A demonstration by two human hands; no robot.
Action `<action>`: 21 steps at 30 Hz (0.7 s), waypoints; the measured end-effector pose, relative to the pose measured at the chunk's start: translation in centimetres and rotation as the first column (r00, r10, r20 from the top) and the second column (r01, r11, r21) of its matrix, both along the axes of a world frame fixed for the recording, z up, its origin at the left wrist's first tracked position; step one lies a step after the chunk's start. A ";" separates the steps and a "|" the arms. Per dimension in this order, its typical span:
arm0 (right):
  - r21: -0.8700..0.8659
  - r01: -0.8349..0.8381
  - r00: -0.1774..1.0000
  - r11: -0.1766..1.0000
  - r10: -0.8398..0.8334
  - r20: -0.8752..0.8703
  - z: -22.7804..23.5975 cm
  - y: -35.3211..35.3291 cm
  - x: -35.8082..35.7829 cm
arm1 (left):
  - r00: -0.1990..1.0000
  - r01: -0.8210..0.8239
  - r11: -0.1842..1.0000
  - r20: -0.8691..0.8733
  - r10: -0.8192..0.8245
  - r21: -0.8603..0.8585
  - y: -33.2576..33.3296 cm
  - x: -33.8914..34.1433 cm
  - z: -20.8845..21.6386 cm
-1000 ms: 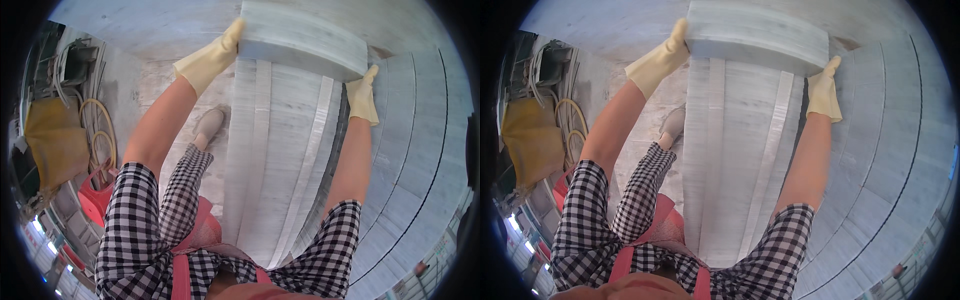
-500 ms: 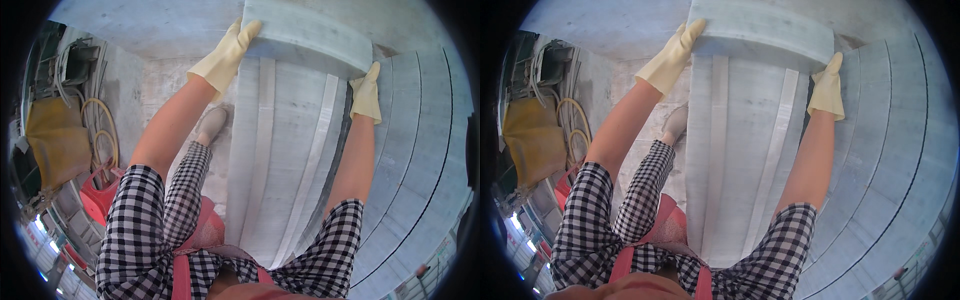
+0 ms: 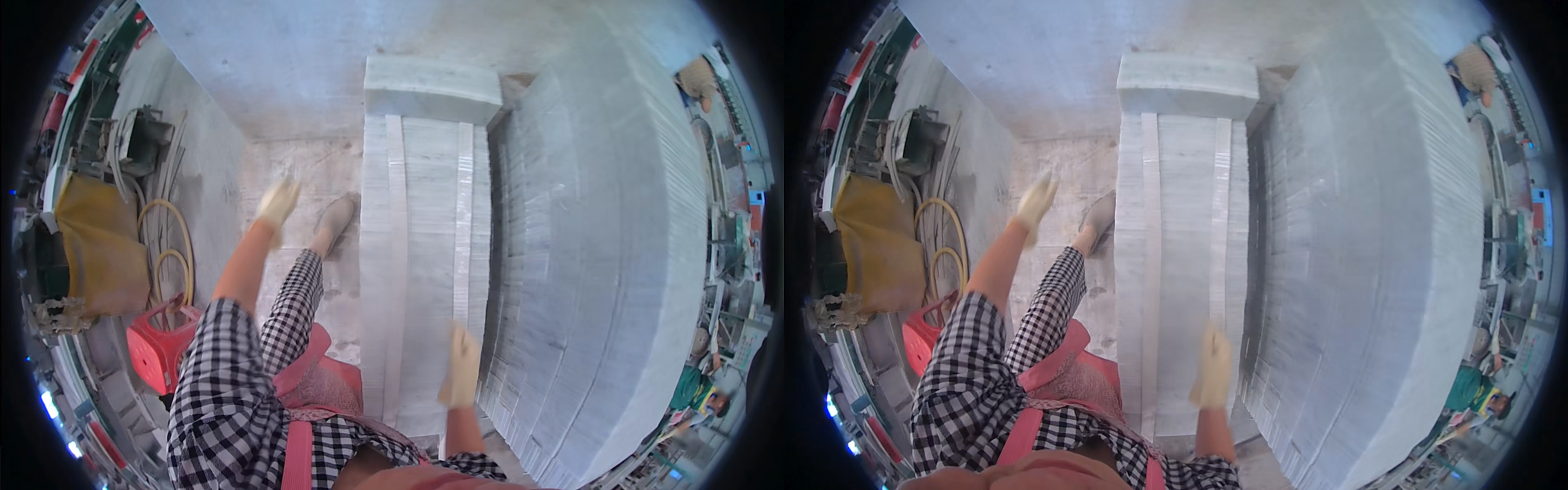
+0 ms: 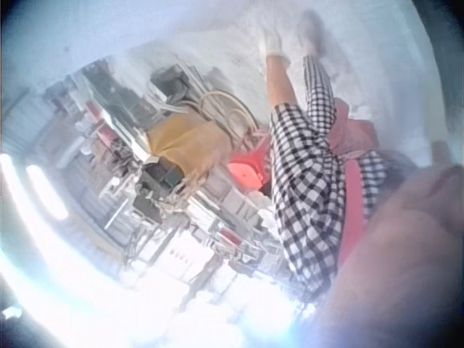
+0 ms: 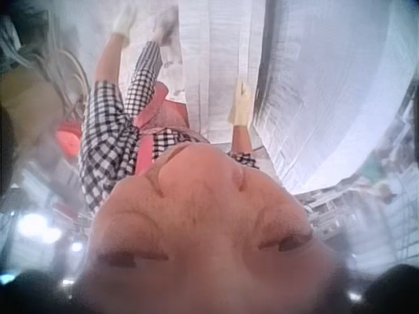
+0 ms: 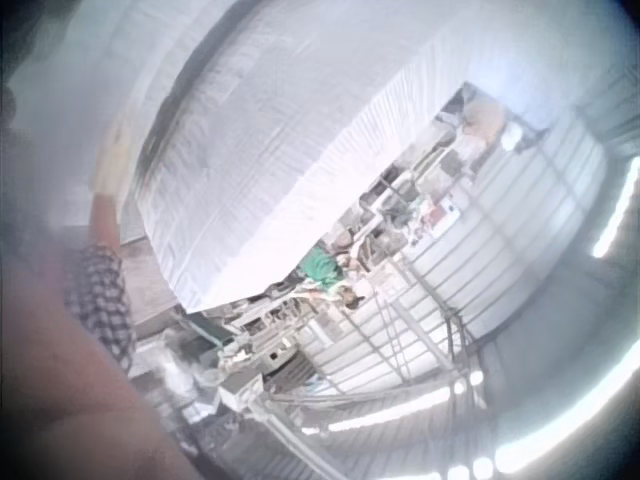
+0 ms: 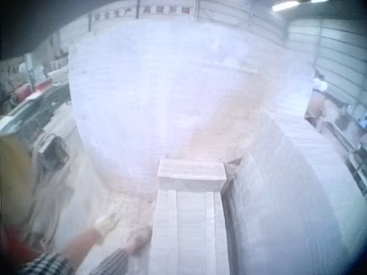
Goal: The person repeatedly picks up rectangular stone slabs, presses them against a rotating sanding belt to smooth the edges, then stacks the finished pieces. The cycle of pick, sand, and stack is repeated throughout the clip.
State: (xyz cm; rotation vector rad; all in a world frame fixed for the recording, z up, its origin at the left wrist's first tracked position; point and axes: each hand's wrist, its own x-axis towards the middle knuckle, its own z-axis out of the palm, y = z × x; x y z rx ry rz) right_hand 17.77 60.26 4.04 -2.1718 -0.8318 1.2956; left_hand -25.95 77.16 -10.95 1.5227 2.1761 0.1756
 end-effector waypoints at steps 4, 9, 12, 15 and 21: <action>-0.200 0.172 0.981 0.964 -0.186 -0.050 2.2 -17.2 2.6 | 0.779 0.326 0.608 -0.159 -0.607 -0.724 -28.2 -9.8 -0.7; -0.078 -0.003 0.992 0.997 -0.006 -0.122 -0.4 -26.4 3.3 | 0.962 -0.169 0.713 0.044 0.270 -0.681 -46.3 -6.8 -0.2; 0.304 -0.322 0.945 0.896 0.288 0.154 -1.8 -26.3 3.6 | 0.926 -0.237 0.804 0.124 0.357 -0.545 -47.5 -5.5 0.7; 0.227 -0.097 0.989 0.969 0.119 -0.088 -1.8 -26.0 4.5 | 0.906 -0.283 0.860 0.174 0.385 -0.425 -47.6 -6.8 1.9; 0.180 0.325 0.920 0.929 -0.266 -0.287 0.3 -35.3 6.4 | 0.896 -0.327 0.903 0.213 0.390 -0.280 -48.1 -11.5 3.6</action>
